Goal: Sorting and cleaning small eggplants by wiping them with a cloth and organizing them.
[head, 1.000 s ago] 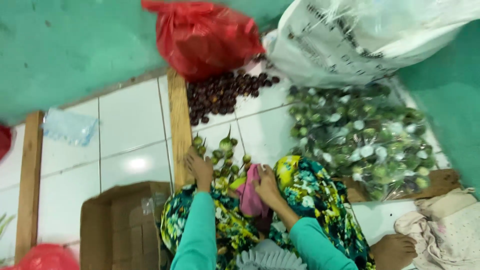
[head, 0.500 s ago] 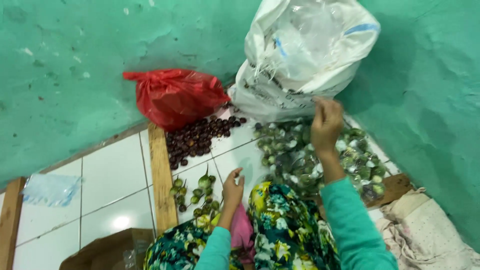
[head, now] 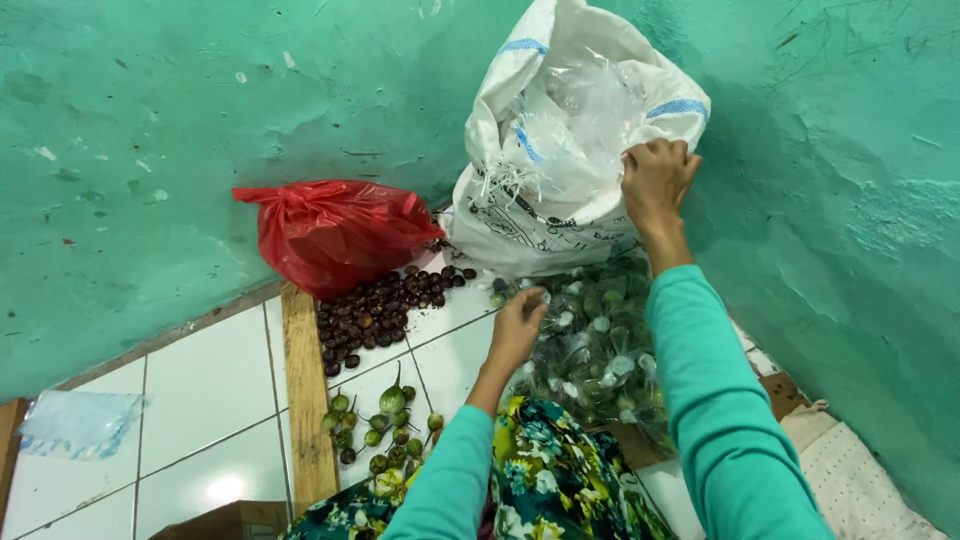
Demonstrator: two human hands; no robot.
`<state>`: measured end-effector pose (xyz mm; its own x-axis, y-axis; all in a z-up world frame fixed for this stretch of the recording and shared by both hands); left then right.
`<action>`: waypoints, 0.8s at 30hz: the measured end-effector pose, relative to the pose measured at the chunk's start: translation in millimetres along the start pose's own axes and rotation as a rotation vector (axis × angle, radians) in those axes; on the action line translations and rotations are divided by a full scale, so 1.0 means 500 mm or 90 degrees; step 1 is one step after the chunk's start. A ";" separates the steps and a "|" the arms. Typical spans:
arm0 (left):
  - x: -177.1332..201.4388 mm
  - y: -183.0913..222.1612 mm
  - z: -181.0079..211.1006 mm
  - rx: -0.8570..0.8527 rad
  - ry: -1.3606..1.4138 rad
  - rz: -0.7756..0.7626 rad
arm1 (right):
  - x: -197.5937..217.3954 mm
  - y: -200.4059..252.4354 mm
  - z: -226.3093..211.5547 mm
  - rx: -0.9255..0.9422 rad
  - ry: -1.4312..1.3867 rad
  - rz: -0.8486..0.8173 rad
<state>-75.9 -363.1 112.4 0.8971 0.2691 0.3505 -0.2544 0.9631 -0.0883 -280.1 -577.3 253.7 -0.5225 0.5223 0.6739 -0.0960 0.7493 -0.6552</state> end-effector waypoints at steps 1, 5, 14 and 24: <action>-0.007 -0.014 0.012 0.001 0.002 -0.002 | 0.016 -0.001 -0.002 -0.001 0.002 -0.001; -0.028 -0.042 0.081 -0.038 0.060 -0.016 | 0.072 -0.008 -0.007 0.056 -0.074 0.084; -0.084 -0.119 0.189 -0.212 -0.064 0.051 | -0.005 -0.009 -0.029 0.121 0.046 -0.119; -0.079 -0.194 0.205 -0.283 -0.123 0.082 | 0.107 0.021 0.024 0.061 -0.201 0.095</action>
<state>-123.7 -468.3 202.6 0.7748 0.4199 0.4726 -0.1422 0.8442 -0.5169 -319.3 -546.7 278.7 -0.7711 0.4608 0.4394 -0.0697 0.6249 -0.7776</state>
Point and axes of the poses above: each hand's wrist, its own y-axis away from the middle knuckle, its own x-axis out of the back of the hand, z = x × y, the point moved 4 cm from there along -y, towards the middle knuckle
